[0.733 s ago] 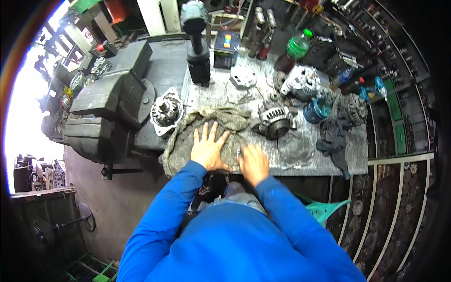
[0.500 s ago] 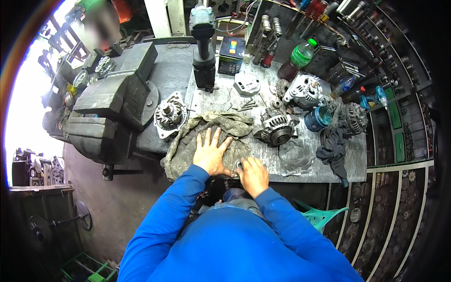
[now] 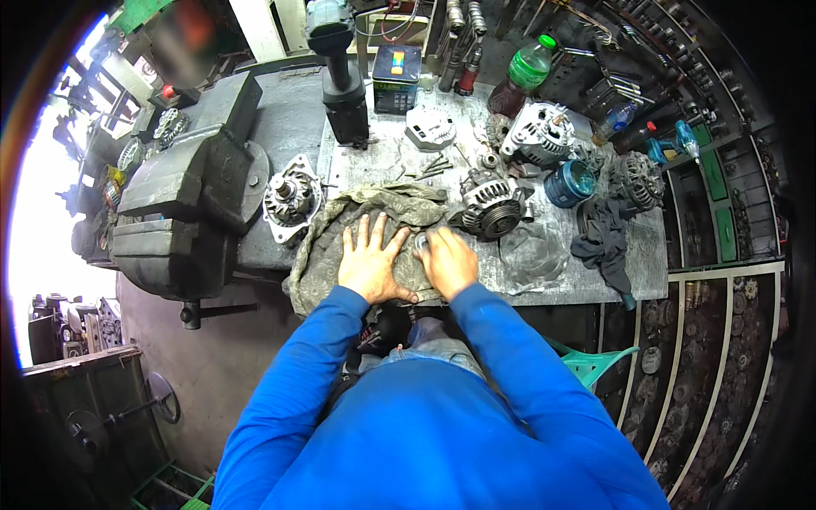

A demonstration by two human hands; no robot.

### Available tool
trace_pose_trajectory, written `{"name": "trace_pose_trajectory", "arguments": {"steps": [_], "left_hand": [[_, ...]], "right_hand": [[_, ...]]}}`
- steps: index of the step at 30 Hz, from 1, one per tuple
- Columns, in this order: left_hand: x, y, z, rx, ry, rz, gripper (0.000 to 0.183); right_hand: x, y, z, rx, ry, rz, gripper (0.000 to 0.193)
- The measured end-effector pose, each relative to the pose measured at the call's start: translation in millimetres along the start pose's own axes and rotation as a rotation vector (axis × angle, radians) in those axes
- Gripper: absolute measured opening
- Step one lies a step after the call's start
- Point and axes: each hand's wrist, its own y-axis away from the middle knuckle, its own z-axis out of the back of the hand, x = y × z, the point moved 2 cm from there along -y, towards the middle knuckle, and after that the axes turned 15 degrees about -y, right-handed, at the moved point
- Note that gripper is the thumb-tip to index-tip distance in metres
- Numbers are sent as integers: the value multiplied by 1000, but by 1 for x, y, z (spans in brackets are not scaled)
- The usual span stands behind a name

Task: The person sits at a workbench and handles alternator components, including a rotor and a bearing. They open a small box, remove a bearing, rotate it in their hands, and wipe it with a rag. They then retrieve a container of bearings from a shelf and place it on the bench.

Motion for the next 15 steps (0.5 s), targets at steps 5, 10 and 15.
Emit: {"name": "trace_pose_trajectory", "arguments": {"steps": [5, 10, 15], "left_hand": [[-1, 0, -1, 31, -20, 3, 142], [-1, 0, -2, -11, 1, 0, 142], [-1, 0, -1, 14, -31, 7, 143]], "right_hand": [[-3, 13, -4, 92, 27, -17, 48], [-6, 3, 2, -20, 37, -33, 43], [2, 7, 2, 78, 28, 25, 43]]}}
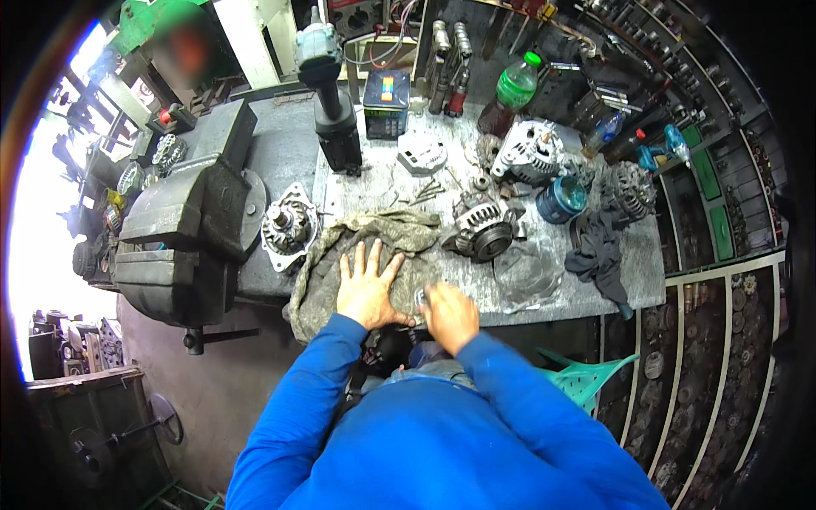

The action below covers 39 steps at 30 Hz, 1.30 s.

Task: The person sits at a workbench and handles alternator components, including a rotor and a bearing. They open a small box, remove a bearing, rotate it in their hands, and wipe it with a rag. They then retrieve a container of bearings from a shelf and place it on the bench.

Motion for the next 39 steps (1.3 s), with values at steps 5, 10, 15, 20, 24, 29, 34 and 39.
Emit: {"name": "trace_pose_trajectory", "arguments": {"steps": [5, 10, 15, 20, 24, 29, 34, 39], "left_hand": [[0, 0, 0, -19, 25, 2, 141], [0, 0, -4, -36, 2, -12, 146], [0, -1, -4, -17, -14, -21, 148], [0, -1, -4, 5, 4, -11, 149], [0, 0, -6, -2, 6, -8, 149], [1, 1, -2, -5, 29, -10, 148], [1, 1, -1, 3, -3, -1, 147], [2, 3, -4, -18, 21, -9, 144]], "right_hand": [[2, -9, 1, -100, 4, 98, 40], [-1, -7, -5, 122, -60, -25, 48], [5, -26, 2, -165, -49, 118, 35], [4, -22, 0, 140, 6, -10, 42], [7, -21, 4, 108, 0, -19, 34], [9, -33, 12, 73, 66, 21, 27], [4, 33, 20, 287, 43, -9, 32], [-14, 25, 23, 114, -291, -25, 40]]}}
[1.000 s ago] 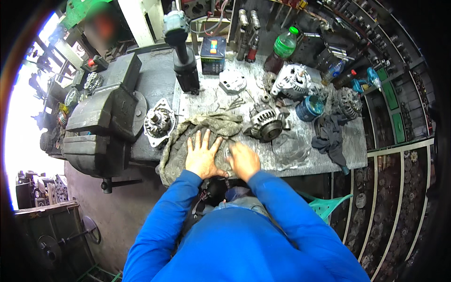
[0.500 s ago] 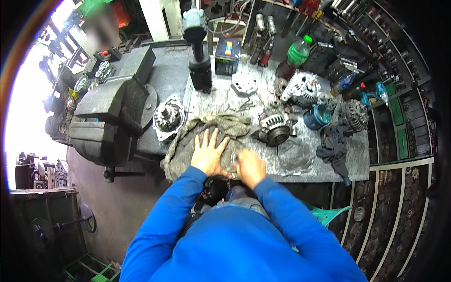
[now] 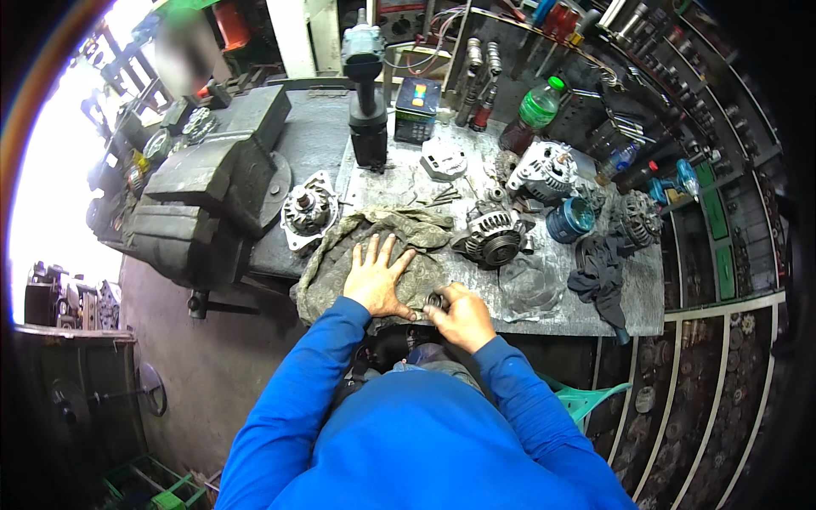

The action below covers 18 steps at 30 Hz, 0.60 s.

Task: The person sits at a workbench and handles alternator components, including a rotor and a bearing. They open a small box, remove a bearing, rotate it in their hands, and wipe it with a rag. They then retrieve a container of bearings from a shelf and place it on the bench.

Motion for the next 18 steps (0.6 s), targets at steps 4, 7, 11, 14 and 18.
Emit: {"name": "trace_pose_trajectory", "arguments": {"steps": [4, 7, 11, 14, 18], "left_hand": [[9, 14, 18, -223, 312, 13, 121], [14, 47, 46, -556, 603, 52, 75], [0, 95, 83, -571, 922, 104, 42], [-20, 113, 101, -389, 1223, 118, 34], [-35, 122, 106, -360, 1339, 189, 28]], "right_hand": [[-3, -6, 14, 120, -1538, -365, 47], [7, 1, 26, 288, -1892, -291, 54], [20, 8, 18, 451, -2101, -202, 56], [28, 6, 6, 544, -2148, -196, 61], [44, 1, 9, 592, -2098, -235, 59]]}}
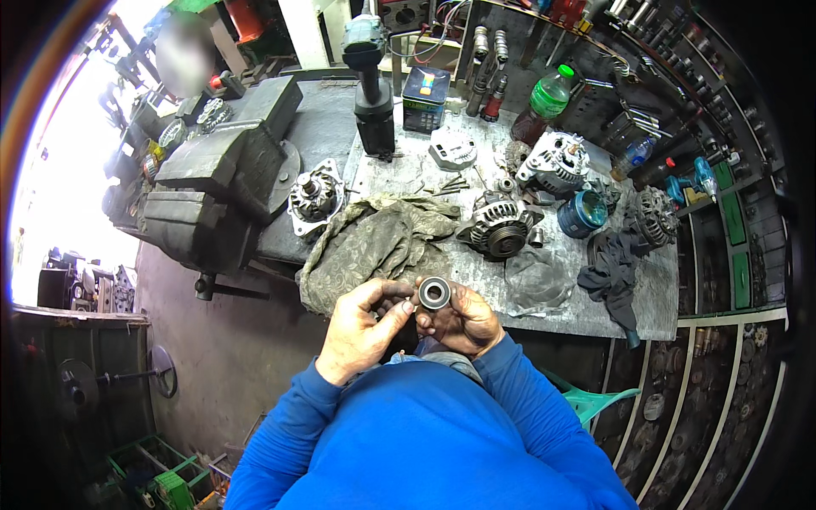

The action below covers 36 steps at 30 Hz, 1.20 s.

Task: The person sits at a workbench and handles alternator components, including a rotor and a bearing. They open a small box, remove a bearing, rotate it in their hands, and wipe it with a rag. They then retrieve a container of bearings from a shelf and place it on the bench.

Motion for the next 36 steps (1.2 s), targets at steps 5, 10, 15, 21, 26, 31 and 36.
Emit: {"name": "trace_pose_trajectory", "arguments": {"steps": [5, 10, 15, 21, 26, 31, 36], "left_hand": [[25, 6, -4, 99, 434, 319, 29], [49, 9, -12, 193, 747, 498, 31], [71, 4, -22, 208, 826, 507, 31], [92, -3, -35, 187, 833, 544, 27], [92, -7, -39, 177, 815, 553, 27], [89, -10, -38, 202, 768, 558, 28], [93, -11, -38, 213, 761, 561, 26]], "right_hand": [[6, -5, -40, -119, 949, 176, 54], [2, -7, -70, -77, 1648, 416, 61], [1, -5, -57, -209, 1558, 399, 61], [-1, 3, -15, -464, 1227, 142, 54], [-1, 7, 6, -475, 1032, 147, 55], [2, 8, 9, -482, 1079, 115, 57], [2, 5, 9, -491, 1059, 165, 53]]}}
